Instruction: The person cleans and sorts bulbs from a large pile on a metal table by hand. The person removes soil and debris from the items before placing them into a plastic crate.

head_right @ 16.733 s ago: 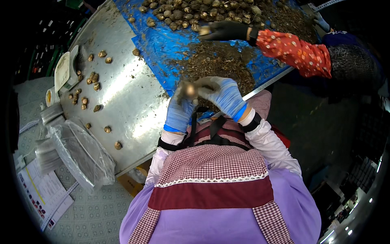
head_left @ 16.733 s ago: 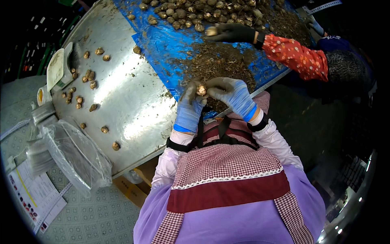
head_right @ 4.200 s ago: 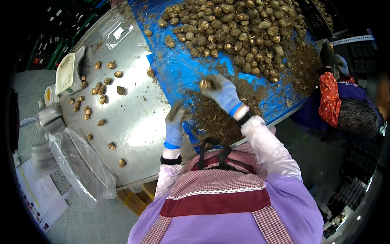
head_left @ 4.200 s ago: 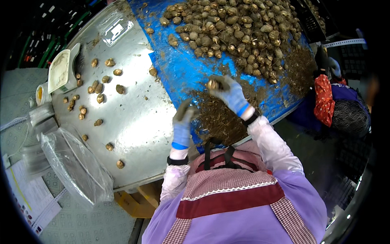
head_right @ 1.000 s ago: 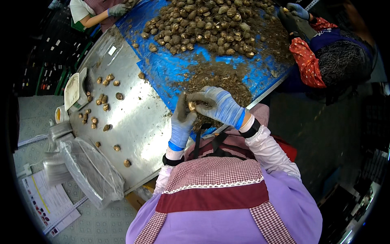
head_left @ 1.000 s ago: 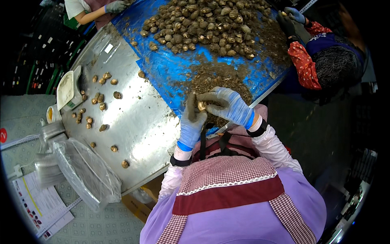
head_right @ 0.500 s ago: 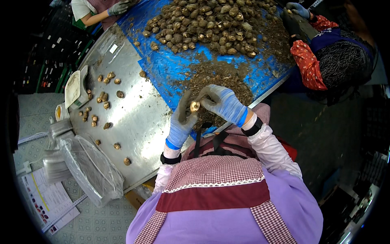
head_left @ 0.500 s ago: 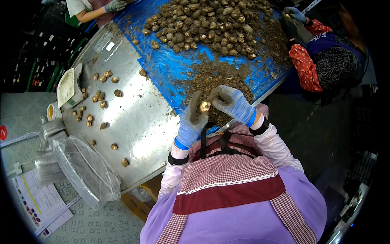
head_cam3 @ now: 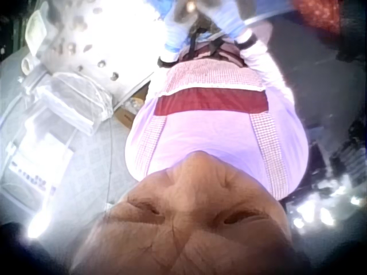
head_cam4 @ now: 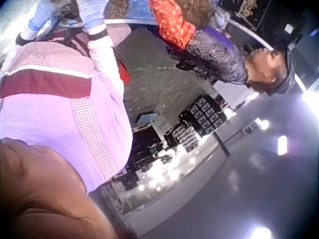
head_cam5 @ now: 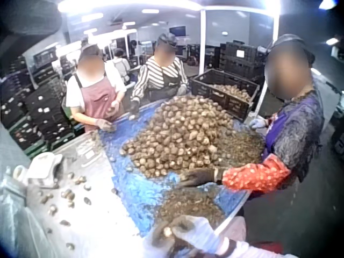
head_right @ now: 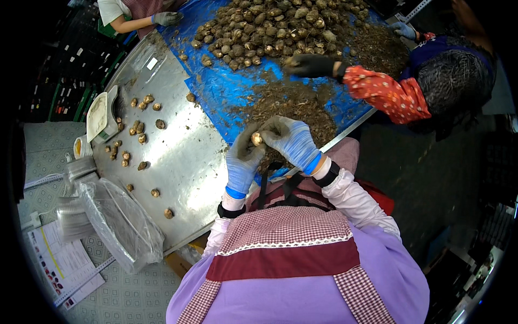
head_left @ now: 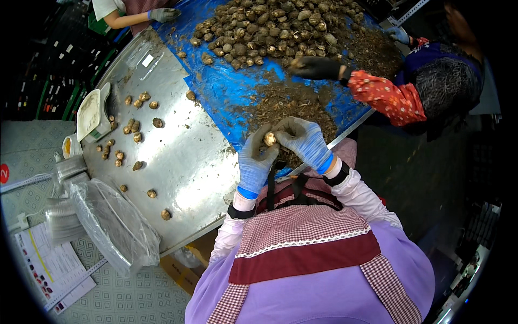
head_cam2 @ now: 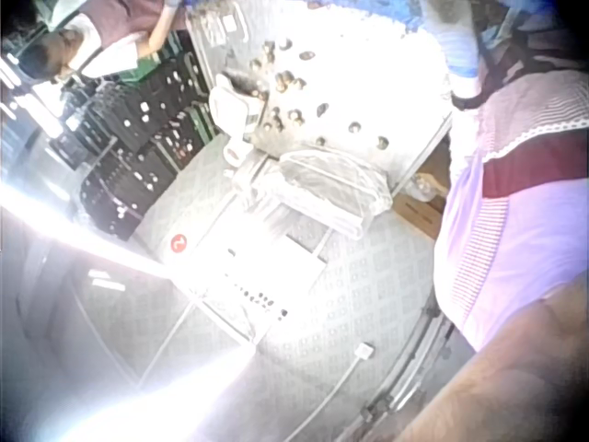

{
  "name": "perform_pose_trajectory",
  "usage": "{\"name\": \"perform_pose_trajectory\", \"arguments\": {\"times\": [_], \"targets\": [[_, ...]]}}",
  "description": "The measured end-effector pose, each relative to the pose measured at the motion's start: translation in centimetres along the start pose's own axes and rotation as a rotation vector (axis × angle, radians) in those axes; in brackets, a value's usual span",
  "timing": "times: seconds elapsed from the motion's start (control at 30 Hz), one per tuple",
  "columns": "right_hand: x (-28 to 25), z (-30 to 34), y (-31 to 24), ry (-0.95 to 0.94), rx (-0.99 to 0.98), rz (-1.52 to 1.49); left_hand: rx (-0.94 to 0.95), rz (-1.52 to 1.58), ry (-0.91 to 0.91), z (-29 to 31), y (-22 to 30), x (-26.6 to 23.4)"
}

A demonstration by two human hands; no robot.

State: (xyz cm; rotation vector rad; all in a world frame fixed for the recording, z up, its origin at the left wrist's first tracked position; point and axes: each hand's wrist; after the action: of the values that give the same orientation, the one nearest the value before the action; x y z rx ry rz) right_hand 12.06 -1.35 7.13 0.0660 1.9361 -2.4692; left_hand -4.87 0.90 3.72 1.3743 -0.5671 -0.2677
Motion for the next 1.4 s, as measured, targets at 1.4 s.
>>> {"name": "perform_pose_trajectory", "arguments": {"times": [1.4], "targets": [[0.5,-1.2,2.6,0.019,-0.079,0.672,-0.151,0.059,0.091,-0.3,-0.8,-0.9]]}}
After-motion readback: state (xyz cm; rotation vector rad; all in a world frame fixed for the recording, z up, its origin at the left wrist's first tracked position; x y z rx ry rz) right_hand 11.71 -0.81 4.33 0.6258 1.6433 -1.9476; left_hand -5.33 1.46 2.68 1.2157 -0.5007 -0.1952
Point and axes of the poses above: each hand's wrist, its own z-axis away from the middle knuckle, its own x-axis out of the palm, y = z × x, and after that the axes turned 6 degrees about -y, right-handed
